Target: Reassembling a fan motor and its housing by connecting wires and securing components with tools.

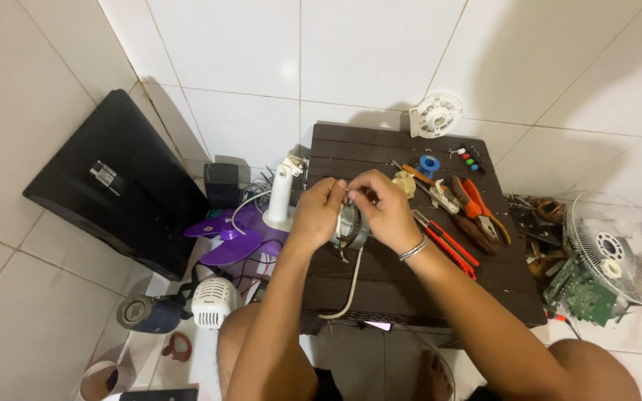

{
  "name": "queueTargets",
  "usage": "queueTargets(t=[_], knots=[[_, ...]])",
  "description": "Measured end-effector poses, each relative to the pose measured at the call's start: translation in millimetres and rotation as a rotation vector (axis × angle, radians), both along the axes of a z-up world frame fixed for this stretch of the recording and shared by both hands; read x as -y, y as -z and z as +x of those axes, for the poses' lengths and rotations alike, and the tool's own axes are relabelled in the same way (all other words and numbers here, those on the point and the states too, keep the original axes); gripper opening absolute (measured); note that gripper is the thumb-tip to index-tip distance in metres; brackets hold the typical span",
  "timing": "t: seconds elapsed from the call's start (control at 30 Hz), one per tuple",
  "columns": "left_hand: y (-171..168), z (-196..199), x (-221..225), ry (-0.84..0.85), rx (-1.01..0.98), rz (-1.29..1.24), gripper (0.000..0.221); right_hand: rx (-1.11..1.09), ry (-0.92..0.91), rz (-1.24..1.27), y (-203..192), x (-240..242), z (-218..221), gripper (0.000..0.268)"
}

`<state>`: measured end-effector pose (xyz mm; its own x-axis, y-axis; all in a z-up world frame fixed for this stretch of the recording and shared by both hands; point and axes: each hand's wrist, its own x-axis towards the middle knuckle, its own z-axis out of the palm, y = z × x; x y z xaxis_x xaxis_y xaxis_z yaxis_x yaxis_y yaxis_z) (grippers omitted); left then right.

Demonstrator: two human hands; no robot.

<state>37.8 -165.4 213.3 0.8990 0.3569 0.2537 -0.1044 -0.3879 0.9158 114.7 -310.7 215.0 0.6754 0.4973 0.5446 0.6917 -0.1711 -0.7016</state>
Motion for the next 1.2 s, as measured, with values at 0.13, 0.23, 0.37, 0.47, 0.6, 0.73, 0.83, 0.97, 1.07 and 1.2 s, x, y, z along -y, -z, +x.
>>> queueTargets(t=[0.13,0.23,0.37,0.47,0.6,0.73,0.83,0.97,1.07,1.2], knots=[[-8.0,-8.2,4.1,0.007,-0.004,0.133,0.027,0.073,-0.055,0.083,5.2,1.3,-4.1,0.026],[-8.7,-10.7,6.5,0.019,0.039,0.209,0.018,-0.035,-0.013,0.049,10.8,6.0,-2.4,0.030],[-3.3,-9.2,9.0,-0.018,0.073,0.270,0.014,-0.035,0.053,-0.070,14.0,12.1,-2.0,0.010],[-12.3,-11.6,13.1,-0.022,0.001,0.257,0.017,0.016,0.044,0.010,7.6,15.0,-2.3,0.006],[-9.8,-8.1,10.5,-0.014,-0.045,0.240,0.026,0.148,-0.065,0.101,12.1,18.7,-2.2,0.009],[-13.1,-10.3,12.8,0.012,-0.024,0.120,0.025,0.084,-0.024,0.129,14.9,18.8,-8.0,0.020],[-11.8,-7.6,14.1,0.005,0.038,0.072,0.021,-0.123,0.006,0.154,20.5,17.4,-4.2,0.026],[-6.6,-2.7,16.5,-0.013,0.111,0.034,0.019,-0.427,-0.032,0.278,32.5,14.0,5.9,0.009],[4.3,-0.2,13.5,-0.089,0.169,0.133,0.015,-0.592,-0.103,0.405,21.7,10.7,1.1,0.010],[-6.5,-0.7,24.6,-0.219,0.252,0.209,0.020,-0.704,-0.155,0.420,26.6,9.2,6.9,0.011]])
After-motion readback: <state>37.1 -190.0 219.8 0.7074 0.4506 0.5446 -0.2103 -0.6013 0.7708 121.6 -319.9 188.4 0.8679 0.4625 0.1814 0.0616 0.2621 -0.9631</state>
